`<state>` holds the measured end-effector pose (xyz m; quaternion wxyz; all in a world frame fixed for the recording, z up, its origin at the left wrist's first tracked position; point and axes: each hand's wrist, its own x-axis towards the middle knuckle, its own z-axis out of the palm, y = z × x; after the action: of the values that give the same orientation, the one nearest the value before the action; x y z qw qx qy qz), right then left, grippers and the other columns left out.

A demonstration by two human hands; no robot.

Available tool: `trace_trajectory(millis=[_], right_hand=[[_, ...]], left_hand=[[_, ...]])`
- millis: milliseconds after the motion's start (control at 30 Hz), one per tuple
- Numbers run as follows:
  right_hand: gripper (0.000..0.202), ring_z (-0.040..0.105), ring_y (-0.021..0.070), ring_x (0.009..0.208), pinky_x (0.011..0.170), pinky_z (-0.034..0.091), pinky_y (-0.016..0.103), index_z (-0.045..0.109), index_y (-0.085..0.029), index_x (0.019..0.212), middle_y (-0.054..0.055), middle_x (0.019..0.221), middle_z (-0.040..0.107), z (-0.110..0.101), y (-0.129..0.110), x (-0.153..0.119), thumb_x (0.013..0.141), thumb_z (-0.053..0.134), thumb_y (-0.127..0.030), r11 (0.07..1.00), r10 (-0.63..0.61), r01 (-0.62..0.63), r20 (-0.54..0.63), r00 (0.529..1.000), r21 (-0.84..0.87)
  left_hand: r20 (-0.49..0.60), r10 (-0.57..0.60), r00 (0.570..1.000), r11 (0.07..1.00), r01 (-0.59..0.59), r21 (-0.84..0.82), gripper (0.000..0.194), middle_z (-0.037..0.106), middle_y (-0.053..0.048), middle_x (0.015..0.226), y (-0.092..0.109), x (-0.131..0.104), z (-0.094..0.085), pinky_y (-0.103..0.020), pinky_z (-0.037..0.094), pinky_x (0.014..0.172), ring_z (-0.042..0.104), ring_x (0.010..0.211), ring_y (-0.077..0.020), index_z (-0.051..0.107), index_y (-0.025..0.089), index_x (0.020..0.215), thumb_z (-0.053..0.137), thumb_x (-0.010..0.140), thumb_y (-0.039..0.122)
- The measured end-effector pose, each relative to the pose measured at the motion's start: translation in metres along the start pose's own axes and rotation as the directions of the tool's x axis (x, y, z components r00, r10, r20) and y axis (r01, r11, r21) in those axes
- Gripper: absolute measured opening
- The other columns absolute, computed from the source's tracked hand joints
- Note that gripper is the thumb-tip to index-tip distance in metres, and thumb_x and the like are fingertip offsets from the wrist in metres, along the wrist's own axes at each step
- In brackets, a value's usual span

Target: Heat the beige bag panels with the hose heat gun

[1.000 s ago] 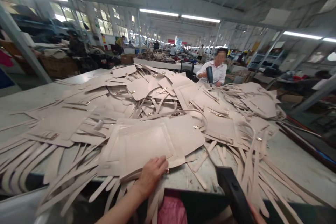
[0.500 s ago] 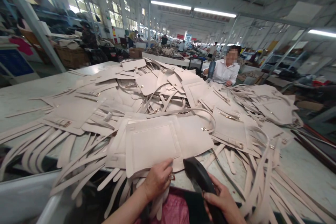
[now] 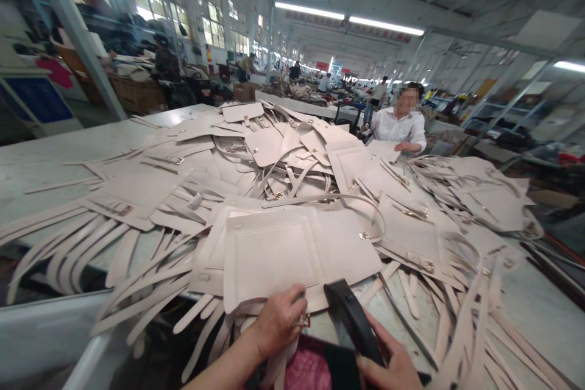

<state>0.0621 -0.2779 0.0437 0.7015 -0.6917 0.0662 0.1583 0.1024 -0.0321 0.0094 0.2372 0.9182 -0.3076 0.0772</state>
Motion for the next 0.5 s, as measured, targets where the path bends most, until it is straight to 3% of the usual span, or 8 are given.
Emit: trace_trajectory(millis=[167, 333, 500], right_hand=[[0.081, 0.047, 0.0124, 0.033, 0.033, 0.038, 0.021, 0.023, -0.013, 0.136, -0.006, 0.043, 0.055, 0.029, -0.064, 0.031, 0.068, 0.063, -0.031, 0.986, -0.008, 0.022, 0.083, 0.997, -0.166], [0.055, 0.052, 0.0148, 0.035, 0.031, 0.043, 0.023, 0.044, -0.02, 0.122, -0.007, 0.045, 0.055, 0.047, -0.109, 0.098, 0.069, 0.059, -0.022, 0.979, 0.031, 0.013, 0.211, 0.977, -0.202], [0.033, 0.055, 0.0147, 0.038, 0.031, 0.044, 0.023, 0.054, -0.015, 0.098, -0.004, 0.055, 0.056, 0.066, -0.135, 0.162, 0.067, 0.06, -0.025, 0.981, -0.05, 0.086, 0.197, 0.979, -0.176]], left_hand=[[0.016, 0.063, 0.998, 0.998, -0.062, -0.017, 0.017, 0.056, -0.003, 0.086, 0.008, -0.016, 0.003, -0.023, 0.042, 0.057, 0.053, 0.069, -0.0147, 0.049, 0.019, 0.083, 0.048, 0.068, 0.012], [0.017, 0.077, 0.997, 0.996, -0.077, -0.039, 0.021, 0.057, -0.002, 0.088, 0.002, -0.022, 0.01, -0.022, 0.039, 0.051, 0.053, 0.065, -0.0132, 0.048, 0.02, 0.079, 0.051, 0.061, 0.012], [-0.077, 0.069, 0.995, 0.998, -0.068, 0.011, 0.008, 0.059, -0.001, 0.082, -0.009, -0.02, 0.031, -0.021, 0.037, 0.044, 0.053, 0.059, -0.0119, 0.049, 0.02, 0.073, 0.054, 0.068, 0.019]])
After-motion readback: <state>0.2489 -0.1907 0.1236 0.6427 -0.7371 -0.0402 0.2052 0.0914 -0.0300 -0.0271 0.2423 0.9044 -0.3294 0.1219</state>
